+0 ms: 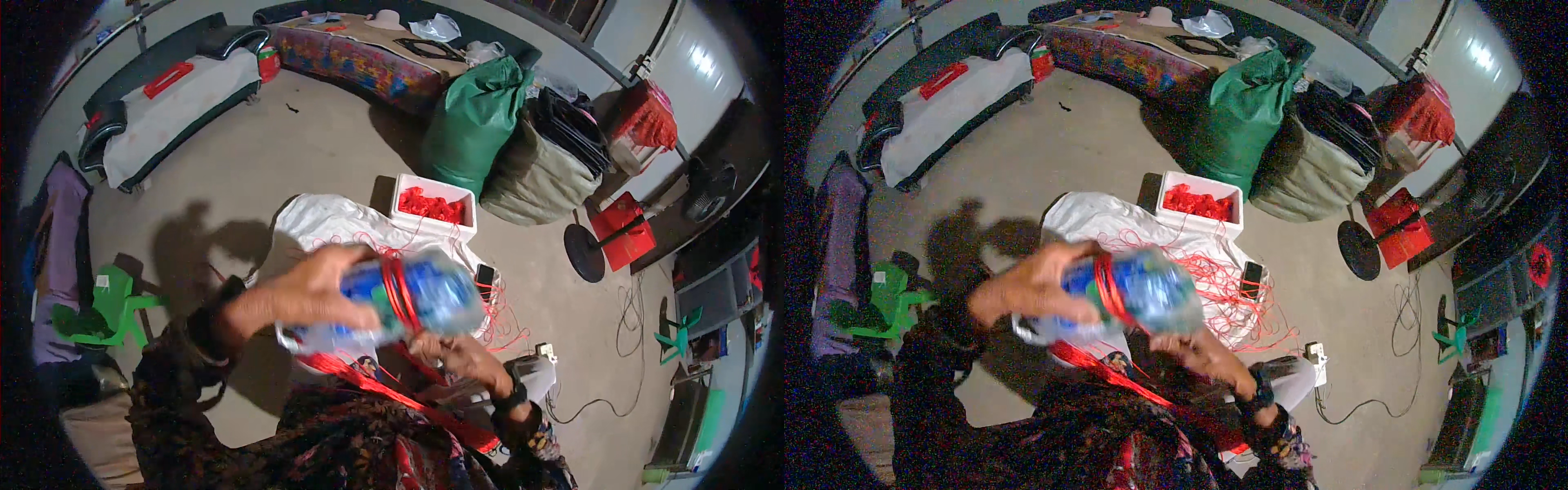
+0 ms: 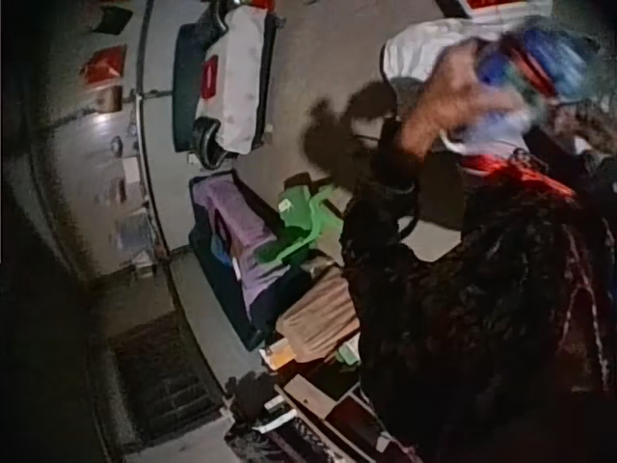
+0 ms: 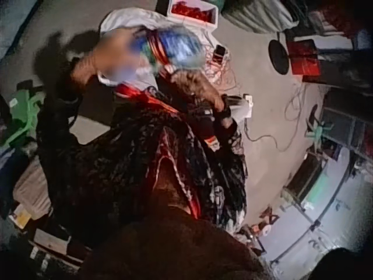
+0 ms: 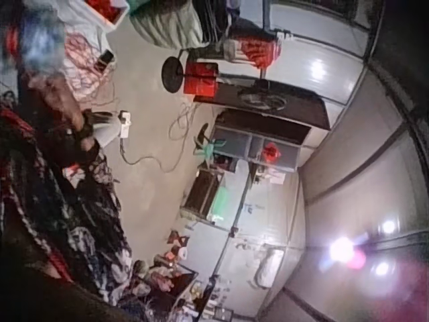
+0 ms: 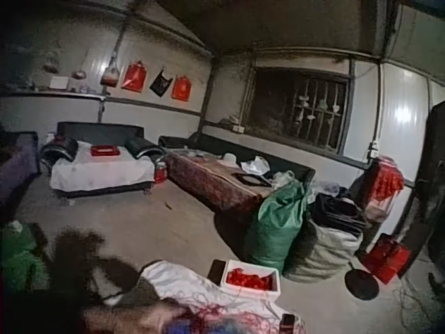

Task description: Wrapping red plastic ribbon around a plastic bottle filled with blue plastic bags.

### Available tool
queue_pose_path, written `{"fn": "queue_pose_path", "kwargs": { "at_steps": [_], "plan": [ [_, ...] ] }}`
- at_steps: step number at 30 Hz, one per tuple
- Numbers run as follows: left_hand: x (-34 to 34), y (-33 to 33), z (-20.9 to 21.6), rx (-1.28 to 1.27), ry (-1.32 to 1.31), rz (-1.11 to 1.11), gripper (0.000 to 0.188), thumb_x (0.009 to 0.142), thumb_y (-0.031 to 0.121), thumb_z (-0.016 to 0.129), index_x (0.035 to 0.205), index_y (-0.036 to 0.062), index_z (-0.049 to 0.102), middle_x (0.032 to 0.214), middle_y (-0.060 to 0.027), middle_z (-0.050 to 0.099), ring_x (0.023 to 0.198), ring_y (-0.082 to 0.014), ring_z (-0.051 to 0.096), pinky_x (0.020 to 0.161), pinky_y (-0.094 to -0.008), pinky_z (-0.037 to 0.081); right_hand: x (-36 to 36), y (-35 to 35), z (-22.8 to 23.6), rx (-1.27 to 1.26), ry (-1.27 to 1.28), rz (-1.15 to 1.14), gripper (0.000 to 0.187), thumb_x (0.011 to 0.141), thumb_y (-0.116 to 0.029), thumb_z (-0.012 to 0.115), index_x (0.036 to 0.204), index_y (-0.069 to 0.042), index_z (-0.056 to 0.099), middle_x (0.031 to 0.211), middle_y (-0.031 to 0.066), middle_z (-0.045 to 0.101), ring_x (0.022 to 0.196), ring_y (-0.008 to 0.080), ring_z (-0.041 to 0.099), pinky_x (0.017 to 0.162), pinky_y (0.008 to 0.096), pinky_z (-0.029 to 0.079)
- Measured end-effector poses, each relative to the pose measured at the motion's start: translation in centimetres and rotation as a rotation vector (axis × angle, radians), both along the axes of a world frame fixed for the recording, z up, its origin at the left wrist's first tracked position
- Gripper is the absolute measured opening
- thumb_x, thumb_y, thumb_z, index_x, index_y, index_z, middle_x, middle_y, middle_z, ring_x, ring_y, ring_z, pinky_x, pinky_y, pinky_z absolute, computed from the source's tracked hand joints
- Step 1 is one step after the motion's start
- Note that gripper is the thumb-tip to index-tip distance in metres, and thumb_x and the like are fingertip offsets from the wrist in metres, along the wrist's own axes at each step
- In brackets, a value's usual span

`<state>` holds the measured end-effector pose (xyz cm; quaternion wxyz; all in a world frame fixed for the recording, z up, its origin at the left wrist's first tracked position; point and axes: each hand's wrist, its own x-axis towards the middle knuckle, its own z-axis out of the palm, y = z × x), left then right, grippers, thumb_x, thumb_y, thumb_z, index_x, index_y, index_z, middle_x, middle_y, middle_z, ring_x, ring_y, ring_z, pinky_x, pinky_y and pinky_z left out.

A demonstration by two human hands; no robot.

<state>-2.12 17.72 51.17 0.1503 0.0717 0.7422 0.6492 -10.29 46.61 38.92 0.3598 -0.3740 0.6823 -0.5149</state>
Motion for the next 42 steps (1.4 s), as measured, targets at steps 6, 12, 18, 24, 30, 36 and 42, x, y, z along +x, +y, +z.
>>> {"fn": "queue_pose_path", "kwargs": {
  "at_steps": [6,12,18,24,30,36,42],
  "plan": [
    [0.0,-1.6,-8.6,-0.681,0.617,0.043,0.07,0.062,0.035,0.081,0.117,-0.0007,0.057,0.092,-0.0161,0.06,0.087,-0.0278,0.061,0.081,-0.038,0.048,0.9,-2.5,12.1,-0.048,0.614,0.272,0.013,0.092,-0.01,0.062,0.098,-0.002,0.069,0.09,0.012,0.07,0.073,0.0266,0.069,0.068,0.0356,0.053],
    [1.4,3.6,-2.5,-0.282,0.345,-0.193,0.08,0.064,0.034,0.082,0.128,-0.0032,0.051,0.115,-0.0231,0.059,0.115,-0.0329,0.055,0.103,-0.042,0.04,-5.0,-2.2,6.4,-0.031,0.077,0.022,0.015,0.092,-0.014,0.065,0.098,-0.001,0.069,0.097,0.0054,0.071,0.092,0.012,0.065,0.079,0.0299,0.051],
    [-1.5,-2.0,-2.1,-0.288,0.014,0.098,0.062,0.065,0.028,0.083,0.115,-0.0002,0.058,0.098,-0.0055,0.065,0.088,-0.0148,0.061,0.08,-0.0313,0.049,1.1,-1.9,4.7,0.201,0.319,0.205,0.019,0.092,-0.019,0.064,0.104,-0.005,0.069,0.104,0.0087,0.07,0.098,0.0273,0.066,0.089,0.0352,0.05],
    [0.3,0.6,-6.3,-0.629,0.168,-0.275,0.072,0.066,0.031,0.08,0.123,-0.0013,0.05,0.113,-0.0184,0.052,0.111,-0.0262,0.052,0.093,-0.0394,0.042,-1.6,-3.1,13.7,-0.104,0.533,0.192,0.017,0.093,-0.016,0.063,0.097,-0.001,0.069,0.085,0.0112,0.07,0.077,0.0211,0.068,0.074,0.0315,0.053],
    [-0.4,1.1,-1.2,-0.263,0.543,-0.069,0.068,0.064,0.022,0.076,0.123,-0.0018,0.052,0.102,-0.0183,0.057,0.103,-0.0317,0.057,0.094,-0.04,0.044,-1.9,-1.5,3.8,-0.194,-0.008,-0.015,0.016,0.092,-0.012,0.062,0.102,-0.002,0.069,0.095,0.0021,0.071,0.084,0.0098,0.063,0.077,0.0289,0.051],
    [-1.0,-2.5,-8.8,-0.653,0.404,0.063,0.069,0.065,0.037,0.079,0.119,0.0006,0.057,0.106,-0.0173,0.058,0.109,-0.0308,0.055,0.094,-0.0415,0.042,0.8,-2.4,11.1,-0.073,0.635,0.28,0.017,0.092,-0.017,0.064,0.099,-0.004,0.071,0.089,0.015,0.07,0.08,0.0274,0.07,0.07,0.0343,0.053],
    [0.6,3.7,-3.6,-0.326,0.446,-0.177,0.07,0.065,0.028,0.078,0.121,-0.0033,0.051,0.112,-0.0219,0.053,0.111,-0.0331,0.053,0.099,-0.0418,0.04,-5.1,-2.1,8.2,0.04,0.171,0.03,0.014,0.092,-0.012,0.065,0.097,-0.001,0.069,0.089,0.0039,0.071,0.085,0.0108,0.064,0.075,0.0289,0.051]
  ]
}}
